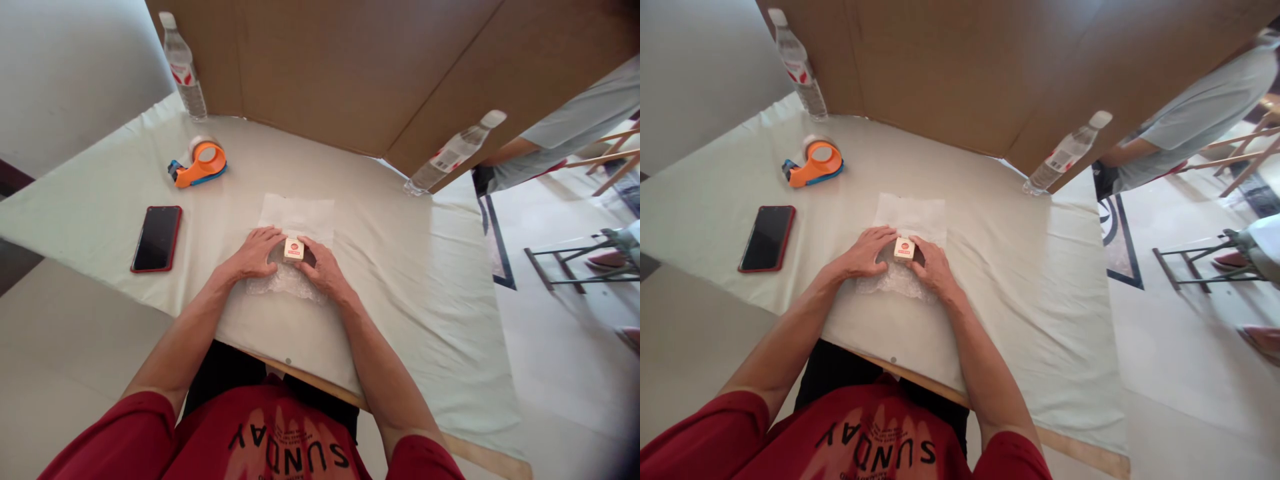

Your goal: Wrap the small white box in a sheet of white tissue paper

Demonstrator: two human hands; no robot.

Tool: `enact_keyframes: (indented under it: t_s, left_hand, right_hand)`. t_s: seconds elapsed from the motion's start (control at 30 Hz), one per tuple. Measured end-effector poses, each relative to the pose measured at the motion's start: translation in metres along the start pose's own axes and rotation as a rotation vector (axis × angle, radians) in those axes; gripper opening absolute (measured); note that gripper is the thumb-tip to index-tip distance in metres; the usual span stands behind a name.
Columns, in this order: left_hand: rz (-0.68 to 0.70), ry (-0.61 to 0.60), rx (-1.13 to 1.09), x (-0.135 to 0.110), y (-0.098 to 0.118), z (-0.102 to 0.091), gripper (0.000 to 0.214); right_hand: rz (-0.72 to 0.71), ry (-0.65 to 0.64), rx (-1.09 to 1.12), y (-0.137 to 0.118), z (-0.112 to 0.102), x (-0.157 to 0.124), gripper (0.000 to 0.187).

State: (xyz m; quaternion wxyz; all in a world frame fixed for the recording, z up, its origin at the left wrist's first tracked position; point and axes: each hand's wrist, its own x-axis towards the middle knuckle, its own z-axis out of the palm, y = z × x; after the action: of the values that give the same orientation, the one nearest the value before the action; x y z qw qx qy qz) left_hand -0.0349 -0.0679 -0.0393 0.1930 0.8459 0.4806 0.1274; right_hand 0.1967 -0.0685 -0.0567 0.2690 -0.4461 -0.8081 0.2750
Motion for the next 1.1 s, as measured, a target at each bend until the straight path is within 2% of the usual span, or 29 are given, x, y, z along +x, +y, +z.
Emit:
enact_keyframes:
  t_s: [0.13,0.23,0.27,0.33,0.43,0.53,0.63,0.73,0.83,0.93,1.1]
  left_hand:
    - [0.015,0.039,-0.042,0.000,-0.003,0.002,0.075]
    - [0.012,0.107,-0.097,0.000,-0.003,0.003,0.071]
    - [0.003,0.137,-0.118,0.000,-0.003,0.002,0.068]
    - [-0.023,0.203,-0.153,0.000,-0.002,0.000,0.063]
    - [-0.056,0.296,-0.197,-0.001,0.001,-0.004,0.055]
    - [-0.065,0.323,-0.256,-0.002,0.006,-0.008,0.051]
    - [-0.042,0.285,-0.341,-0.005,0.010,-0.014,0.045]
    - [0.024,0.253,-0.429,-0.007,0.013,-0.020,0.042]
    - [0.091,0.228,-0.453,-0.009,0.013,-0.024,0.044]
    - [0.076,0.221,-0.403,-0.008,0.012,-0.022,0.040]
    - [0.045,0.240,-0.364,-0.004,0.016,-0.013,0.018]
  right_hand:
    - [-0.014,0.039,-0.019,-0.013,-0.010,-0.002,0.064]
    - [-0.042,0.144,-0.100,-0.035,-0.030,-0.012,0.048]
    - [-0.067,0.136,-0.132,-0.043,-0.037,-0.017,0.040]
    - [-0.145,0.023,-0.198,-0.056,-0.044,-0.029,0.035]
    - [-0.227,-0.134,-0.370,-0.064,-0.036,-0.045,0.040]
    - [-0.208,-0.123,-0.525,-0.056,-0.015,-0.052,0.020]
    - [-0.180,-0.014,-0.509,-0.048,-0.004,-0.046,0.021]
    - [-0.161,0.054,-0.445,-0.048,-0.008,-0.033,0.021]
    - [-0.143,0.077,-0.444,-0.054,-0.018,-0.019,0.019]
    - [-0.107,0.085,-0.458,-0.057,-0.023,-0.010,0.015]
    - [-0.066,0.098,-0.371,-0.054,-0.025,-0.004,0.012]
